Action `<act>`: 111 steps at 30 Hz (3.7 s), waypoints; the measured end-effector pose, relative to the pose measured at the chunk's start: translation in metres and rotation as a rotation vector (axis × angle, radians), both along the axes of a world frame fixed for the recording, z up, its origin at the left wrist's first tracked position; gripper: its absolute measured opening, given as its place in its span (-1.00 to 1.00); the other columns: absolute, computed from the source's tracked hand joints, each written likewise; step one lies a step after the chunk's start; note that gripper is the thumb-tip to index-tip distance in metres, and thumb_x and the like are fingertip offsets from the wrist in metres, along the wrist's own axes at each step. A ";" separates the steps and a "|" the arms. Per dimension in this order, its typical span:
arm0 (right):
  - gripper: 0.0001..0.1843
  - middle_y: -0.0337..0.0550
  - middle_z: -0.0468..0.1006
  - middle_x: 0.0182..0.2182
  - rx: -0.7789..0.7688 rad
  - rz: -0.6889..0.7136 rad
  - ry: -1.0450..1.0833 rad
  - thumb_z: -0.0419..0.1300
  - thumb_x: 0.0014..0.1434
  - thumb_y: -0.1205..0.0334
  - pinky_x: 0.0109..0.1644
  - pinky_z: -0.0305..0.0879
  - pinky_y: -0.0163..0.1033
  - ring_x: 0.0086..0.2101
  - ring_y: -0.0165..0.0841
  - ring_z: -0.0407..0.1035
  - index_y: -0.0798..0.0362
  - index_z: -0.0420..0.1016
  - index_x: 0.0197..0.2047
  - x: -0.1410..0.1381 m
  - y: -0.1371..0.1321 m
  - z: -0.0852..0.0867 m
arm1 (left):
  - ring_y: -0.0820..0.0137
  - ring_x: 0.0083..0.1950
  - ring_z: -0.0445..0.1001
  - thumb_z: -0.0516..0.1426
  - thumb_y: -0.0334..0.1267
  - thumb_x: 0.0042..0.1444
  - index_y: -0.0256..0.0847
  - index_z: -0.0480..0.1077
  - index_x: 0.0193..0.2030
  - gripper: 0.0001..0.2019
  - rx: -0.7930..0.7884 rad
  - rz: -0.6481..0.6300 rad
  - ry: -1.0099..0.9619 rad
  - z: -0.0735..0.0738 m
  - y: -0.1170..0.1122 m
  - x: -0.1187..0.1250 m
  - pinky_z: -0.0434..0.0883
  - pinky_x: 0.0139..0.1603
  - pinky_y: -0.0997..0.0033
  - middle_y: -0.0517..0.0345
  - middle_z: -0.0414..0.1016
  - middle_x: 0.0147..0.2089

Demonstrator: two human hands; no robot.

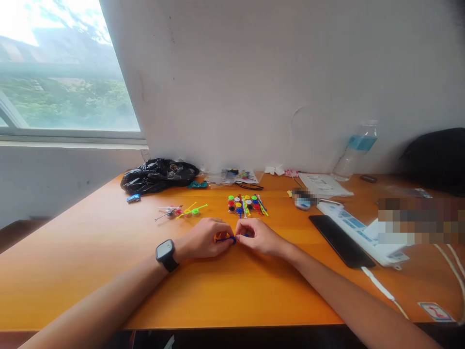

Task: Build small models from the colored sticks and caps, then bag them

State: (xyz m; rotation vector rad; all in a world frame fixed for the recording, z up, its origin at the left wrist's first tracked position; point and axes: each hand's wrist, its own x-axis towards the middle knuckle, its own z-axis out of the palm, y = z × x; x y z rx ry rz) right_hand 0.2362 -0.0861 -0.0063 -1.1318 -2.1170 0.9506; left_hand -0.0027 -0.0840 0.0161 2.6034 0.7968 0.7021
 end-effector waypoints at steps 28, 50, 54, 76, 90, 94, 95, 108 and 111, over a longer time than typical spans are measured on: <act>-0.67 -0.16 0.62 -0.25 0.054 -0.246 0.039 0.26 0.31 -0.06 -0.37 0.21 -0.27 -0.46 -0.40 0.30 0.05 0.61 -0.19 0.006 0.003 0.021 | 0.31 -0.18 0.51 -0.06 0.02 0.54 -0.22 0.52 -0.16 -0.54 -0.151 0.105 -0.186 0.001 0.011 0.000 0.42 -0.11 0.34 0.07 0.60 -0.21; -0.45 -0.16 0.56 -0.57 -0.201 -0.276 0.081 0.16 0.34 -0.29 -0.38 0.28 -0.22 -0.52 -0.29 0.40 0.04 0.65 -0.25 0.006 -0.009 0.034 | 0.21 0.01 0.45 -0.15 -0.11 0.58 -0.15 0.52 -0.04 -0.57 0.061 0.186 -0.217 0.009 0.008 -0.004 0.35 0.13 0.17 0.04 0.58 -0.05; -0.40 -0.41 0.06 -0.77 -0.248 -0.314 0.222 0.15 0.32 -0.34 -0.54 -0.08 -0.25 -0.69 -0.45 -0.07 0.04 0.60 -0.37 0.003 -0.016 0.047 | 0.21 0.05 0.46 -0.13 -0.12 0.58 -0.14 0.51 -0.01 -0.60 0.056 0.210 -0.245 0.010 0.008 -0.005 0.35 0.16 0.18 0.05 0.58 -0.02; -0.48 -0.33 0.29 -0.69 -0.070 -0.345 0.255 0.15 0.33 -0.24 -0.44 0.16 -0.26 -0.61 -0.39 0.23 0.04 0.50 -0.40 0.004 0.000 0.020 | -0.07 0.44 0.31 0.27 0.20 0.23 -0.05 0.21 0.52 -0.19 0.109 -0.219 0.031 0.016 -0.010 0.002 0.29 0.43 -0.08 -0.09 0.37 0.45; -0.47 -0.32 0.31 -0.68 -0.001 -0.370 0.308 0.15 0.36 -0.24 -0.43 0.17 -0.25 -0.61 -0.39 0.20 0.03 0.47 -0.43 0.004 0.003 0.016 | -0.10 0.43 0.31 0.17 0.29 0.28 -0.13 0.30 0.45 -0.25 0.302 -0.235 0.146 0.006 -0.017 0.012 0.23 0.42 -0.14 -0.17 0.36 0.45; -0.47 -0.32 0.31 -0.68 0.009 -0.377 0.302 0.14 0.36 -0.24 -0.42 0.19 -0.25 -0.61 -0.39 0.21 0.03 0.48 -0.42 0.003 0.003 0.016 | -0.07 0.36 0.37 0.13 0.25 0.33 -0.14 0.41 0.32 -0.39 0.342 -0.255 0.155 0.004 -0.017 0.014 0.27 0.36 -0.11 -0.16 0.42 0.40; -0.47 -0.32 0.32 -0.68 0.009 -0.379 0.301 0.14 0.36 -0.24 -0.42 0.20 -0.25 -0.60 -0.39 0.21 0.03 0.48 -0.42 0.003 0.003 0.015 | -0.06 0.36 0.37 0.13 0.24 0.34 -0.14 0.41 0.31 -0.40 0.346 -0.257 0.154 0.004 -0.017 0.014 0.27 0.36 -0.11 -0.15 0.42 0.40; -0.47 -0.32 0.30 -0.69 0.004 -0.368 0.280 0.14 0.36 -0.22 -0.44 0.14 -0.25 -0.61 -0.39 0.19 0.03 0.48 -0.42 0.001 0.001 0.017 | 0.15 0.21 0.47 0.03 -0.17 0.50 -0.06 0.43 0.27 -0.69 0.328 -0.147 0.193 0.002 -0.008 0.012 0.38 0.24 0.07 0.02 0.55 0.26; -0.48 -0.32 0.30 -0.68 -0.002 -0.363 0.275 0.14 0.37 -0.22 -0.43 0.14 -0.25 -0.60 -0.39 0.19 0.03 0.47 -0.42 0.001 0.002 0.017 | 0.15 0.17 0.48 0.03 -0.20 0.49 -0.04 0.47 0.21 -0.72 0.317 -0.067 0.199 0.004 0.001 0.003 0.39 0.20 0.07 0.04 0.58 0.21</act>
